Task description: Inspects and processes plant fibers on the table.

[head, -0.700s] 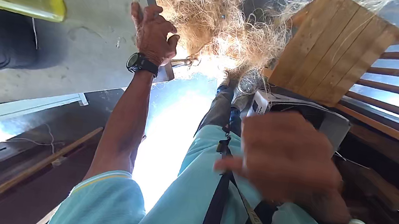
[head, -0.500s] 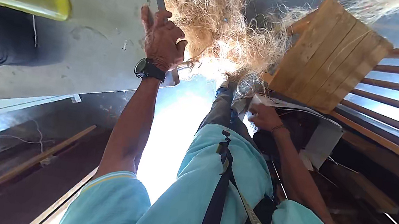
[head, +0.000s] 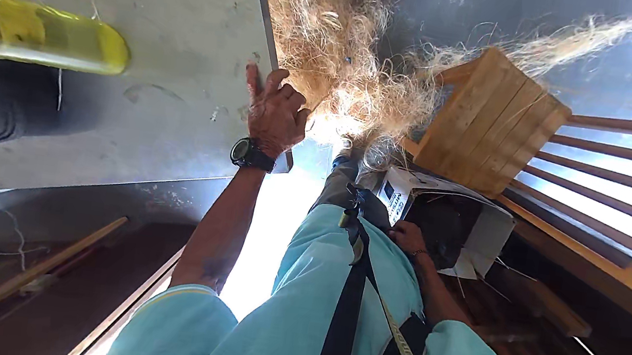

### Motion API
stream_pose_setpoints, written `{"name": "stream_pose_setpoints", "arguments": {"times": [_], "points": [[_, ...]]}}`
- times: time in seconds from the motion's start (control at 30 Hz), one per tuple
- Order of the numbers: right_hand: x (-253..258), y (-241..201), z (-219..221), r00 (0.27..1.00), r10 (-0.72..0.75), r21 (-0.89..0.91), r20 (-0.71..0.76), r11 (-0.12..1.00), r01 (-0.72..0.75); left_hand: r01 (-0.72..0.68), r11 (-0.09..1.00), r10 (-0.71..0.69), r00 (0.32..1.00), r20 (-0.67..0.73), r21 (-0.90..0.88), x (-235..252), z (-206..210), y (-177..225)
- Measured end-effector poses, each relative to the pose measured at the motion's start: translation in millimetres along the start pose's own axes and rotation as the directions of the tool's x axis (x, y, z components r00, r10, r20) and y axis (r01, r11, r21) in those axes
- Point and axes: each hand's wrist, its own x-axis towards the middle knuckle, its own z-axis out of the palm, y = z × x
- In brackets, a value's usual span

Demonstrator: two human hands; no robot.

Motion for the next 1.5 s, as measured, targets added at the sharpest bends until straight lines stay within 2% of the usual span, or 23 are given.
{"name": "stream_pose_setpoints", "arguments": {"times": [0.1, 0.2, 0.33, 0.5, 0.63, 0.77, 0.9, 1.07, 1.17, 1.3, 1.43, 1.5], "points": [[-1, 0, -4, 0.997, -0.034, 0.134, -0.070, 0.990, 0.043, 0.002, 1.000, -0.002, 1.000, 0.001, -0.003, 0, -1, 0], [-11, -2, -8, 0.995, -0.080, 0.219, -0.062, 0.972, 0.091, 0.005, 1.000, -0.005, 1.000, 0.024, -0.002, 0, -2, 0], [-28, -9, -16, 0.983, -0.185, 0.221, -0.004, 0.958, 0.182, 0.005, 1.000, -0.004, 1.000, 0.018, -0.009, 0, 3, 0], [-32, -24, -23, 0.983, -0.184, 0.173, 0.022, 0.969, 0.177, 0.017, 1.000, -0.017, 1.000, 0.018, 0.002, 0, 2, 3], [-41, -45, -39, 0.990, -0.143, 0.087, 0.001, 0.986, 0.143, 0.010, 1.000, -0.010, 1.000, 0.021, -0.017, -1, 2, 2], [-51, -69, -60, 0.986, -0.139, 0.022, -0.095, 0.990, 0.142, 0.005, 1.000, -0.004, 0.999, 0.040, -0.013, -2, 2, 0], [-64, -95, -83, 0.972, -0.190, -0.069, -0.138, 0.981, 0.182, -0.010, 0.998, 0.005, 0.997, -0.072, -0.069, -4, 2, 2], [-71, -143, -106, 0.964, -0.252, -0.316, -0.080, 0.924, 0.215, 0.165, 0.972, -0.207, 0.939, -0.276, -0.165, -7, -5, 6], [-76, -172, -115, 0.961, -0.271, -0.454, -0.051, 0.863, 0.219, 0.293, 0.950, -0.313, 0.909, -0.275, -0.111, 1, -1, 9], [-74, -203, -130, 0.976, -0.217, -0.591, -0.017, 0.789, 0.165, 0.324, 0.942, -0.336, 0.920, -0.203, -0.087, 1, -9, 13], [-63, -226, -151, 0.969, -0.248, -0.644, 0.009, 0.740, 0.195, 0.294, 0.953, -0.303, 0.902, -0.306, -0.078, 3, 5, 10], [-55, -240, -160, 0.971, -0.237, -0.682, 0.033, 0.705, 0.195, 0.299, 0.951, -0.310, 0.916, -0.255, -0.083, 4, 1, 11]]}}
